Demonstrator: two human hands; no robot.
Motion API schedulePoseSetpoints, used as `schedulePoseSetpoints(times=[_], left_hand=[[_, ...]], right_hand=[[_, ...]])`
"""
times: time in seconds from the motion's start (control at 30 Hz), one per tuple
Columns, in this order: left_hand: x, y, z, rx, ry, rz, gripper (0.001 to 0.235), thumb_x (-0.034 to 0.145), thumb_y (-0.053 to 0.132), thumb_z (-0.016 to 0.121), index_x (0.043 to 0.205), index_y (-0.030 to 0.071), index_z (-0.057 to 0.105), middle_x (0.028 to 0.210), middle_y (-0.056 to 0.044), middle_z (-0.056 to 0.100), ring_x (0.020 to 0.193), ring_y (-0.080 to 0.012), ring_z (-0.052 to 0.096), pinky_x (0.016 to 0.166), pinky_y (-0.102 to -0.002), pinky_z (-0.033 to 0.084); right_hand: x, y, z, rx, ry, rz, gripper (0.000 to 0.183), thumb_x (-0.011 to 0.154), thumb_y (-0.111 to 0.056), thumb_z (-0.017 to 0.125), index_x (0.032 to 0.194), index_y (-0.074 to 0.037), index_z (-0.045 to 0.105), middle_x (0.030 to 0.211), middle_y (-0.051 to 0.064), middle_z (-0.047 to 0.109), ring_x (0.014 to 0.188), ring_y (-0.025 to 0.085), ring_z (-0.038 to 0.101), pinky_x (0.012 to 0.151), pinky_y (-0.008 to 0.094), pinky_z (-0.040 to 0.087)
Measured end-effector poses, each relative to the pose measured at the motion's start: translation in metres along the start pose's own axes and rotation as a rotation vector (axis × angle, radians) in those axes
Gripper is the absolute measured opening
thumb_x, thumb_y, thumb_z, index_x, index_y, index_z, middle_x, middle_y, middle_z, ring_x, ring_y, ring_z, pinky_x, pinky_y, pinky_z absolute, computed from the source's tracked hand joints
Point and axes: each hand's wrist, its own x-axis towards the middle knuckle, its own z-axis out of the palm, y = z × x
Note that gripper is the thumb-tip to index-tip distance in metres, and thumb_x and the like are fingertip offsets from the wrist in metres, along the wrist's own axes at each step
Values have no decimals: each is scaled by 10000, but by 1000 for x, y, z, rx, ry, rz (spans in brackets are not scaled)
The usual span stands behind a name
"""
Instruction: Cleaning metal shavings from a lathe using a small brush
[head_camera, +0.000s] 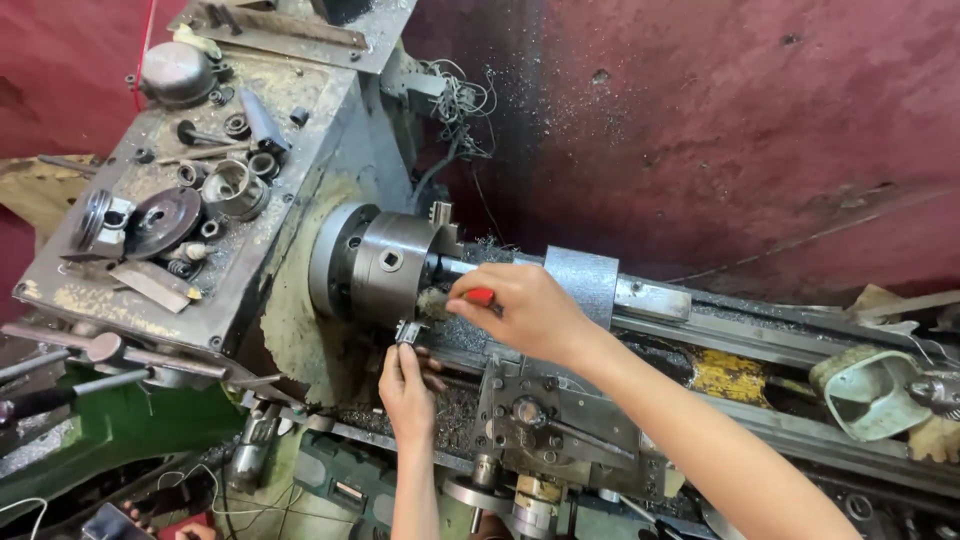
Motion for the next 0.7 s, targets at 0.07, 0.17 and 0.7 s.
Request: schedulePoseSetpoints(times=[0.07, 0.17, 0.7], left_hand=[[-1, 14, -6, 146, 38, 27, 275, 1074, 313, 473, 946, 94, 578, 722, -69, 698, 433, -124, 560, 475, -256, 456], [-4, 40, -14, 362, 125, 136, 243, 982, 314, 624, 1126, 120, 600, 892, -40, 746, 560, -130, 622, 610, -284, 507], [5, 31, -21, 495, 212, 630, 259, 766, 131, 875, 972, 63, 734, 917, -80, 751, 812, -311, 735, 682, -365, 574]], right_hand=[[-2, -1, -2, -92, -56, -63, 139, 986, -231, 694, 997, -93, 689, 840, 47, 676, 688, 231, 653, 598, 363, 494], [-5, 4, 8, -283, -132, -197, 129, 971, -232, 721, 970, -123, 652, 848, 33, 642, 728, 263, 634, 533, 405, 477], [3, -24, 18, -196, -138, -233, 133, 995, -291, 658, 926, -178, 672, 772, -1, 638, 736, 146, 639, 682, 248, 580]])
